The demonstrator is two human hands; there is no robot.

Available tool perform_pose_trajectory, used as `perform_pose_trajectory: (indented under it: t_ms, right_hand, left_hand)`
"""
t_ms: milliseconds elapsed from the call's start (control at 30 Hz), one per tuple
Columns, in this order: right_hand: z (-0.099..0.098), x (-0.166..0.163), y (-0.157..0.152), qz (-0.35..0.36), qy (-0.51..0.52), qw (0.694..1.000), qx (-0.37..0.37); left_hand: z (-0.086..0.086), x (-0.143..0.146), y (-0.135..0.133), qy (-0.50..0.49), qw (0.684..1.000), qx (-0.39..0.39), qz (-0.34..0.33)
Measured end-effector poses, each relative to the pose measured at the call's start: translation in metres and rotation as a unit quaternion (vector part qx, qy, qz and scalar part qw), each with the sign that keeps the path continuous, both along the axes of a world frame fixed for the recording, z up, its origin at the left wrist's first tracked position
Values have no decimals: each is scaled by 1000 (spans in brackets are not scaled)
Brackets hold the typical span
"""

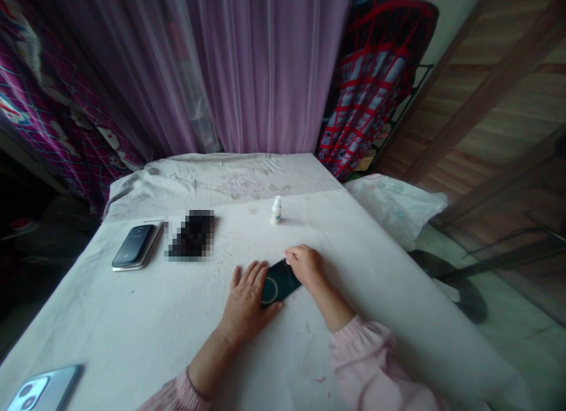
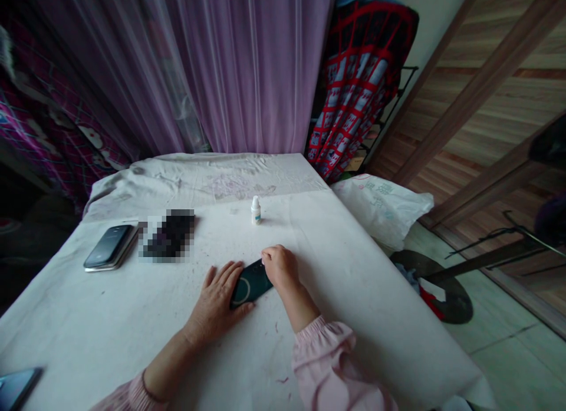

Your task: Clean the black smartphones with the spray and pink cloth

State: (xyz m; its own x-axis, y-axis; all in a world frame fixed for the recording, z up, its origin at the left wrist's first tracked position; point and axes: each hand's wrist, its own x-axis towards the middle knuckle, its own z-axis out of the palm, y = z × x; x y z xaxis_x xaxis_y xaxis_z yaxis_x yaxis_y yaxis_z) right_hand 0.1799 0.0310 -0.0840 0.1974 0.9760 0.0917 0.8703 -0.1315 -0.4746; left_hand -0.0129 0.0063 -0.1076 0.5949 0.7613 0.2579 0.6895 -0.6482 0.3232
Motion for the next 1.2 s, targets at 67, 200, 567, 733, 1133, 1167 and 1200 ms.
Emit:
perform_pose_trajectory:
  t_ms: [67, 200, 567, 733, 1133, 1167, 1200]
  right_hand:
    - [1, -1, 1, -3, -1, 1000, -6]
    - [-4, 7, -21, 0, 30, 999, 11]
    - [-11, 17, -52, -14, 98, 994, 44]
    - [-1, 4, -12, -16, 39, 999, 13]
    - [-9, 15, -59, -21, 98, 994, 48]
    - [-10, 16, -63, -23, 105, 993, 49]
    - [-11, 18, -65, -23, 109, 993, 49]
  left_hand:
    - [1, 1, -1, -5, 1000, -5, 11]
    - [2, 3, -3, -12, 1000, -13, 21]
    - [6, 3, -4, -6, 1000, -25, 15]
    - [6, 2, -2, 7, 1000, -28, 13]
    - [6, 3, -3, -7, 1000, -17, 15]
    - [6, 3, -3, -5, 1000, -19, 13]
    - [6, 3, -3, -4, 1000, -20, 11]
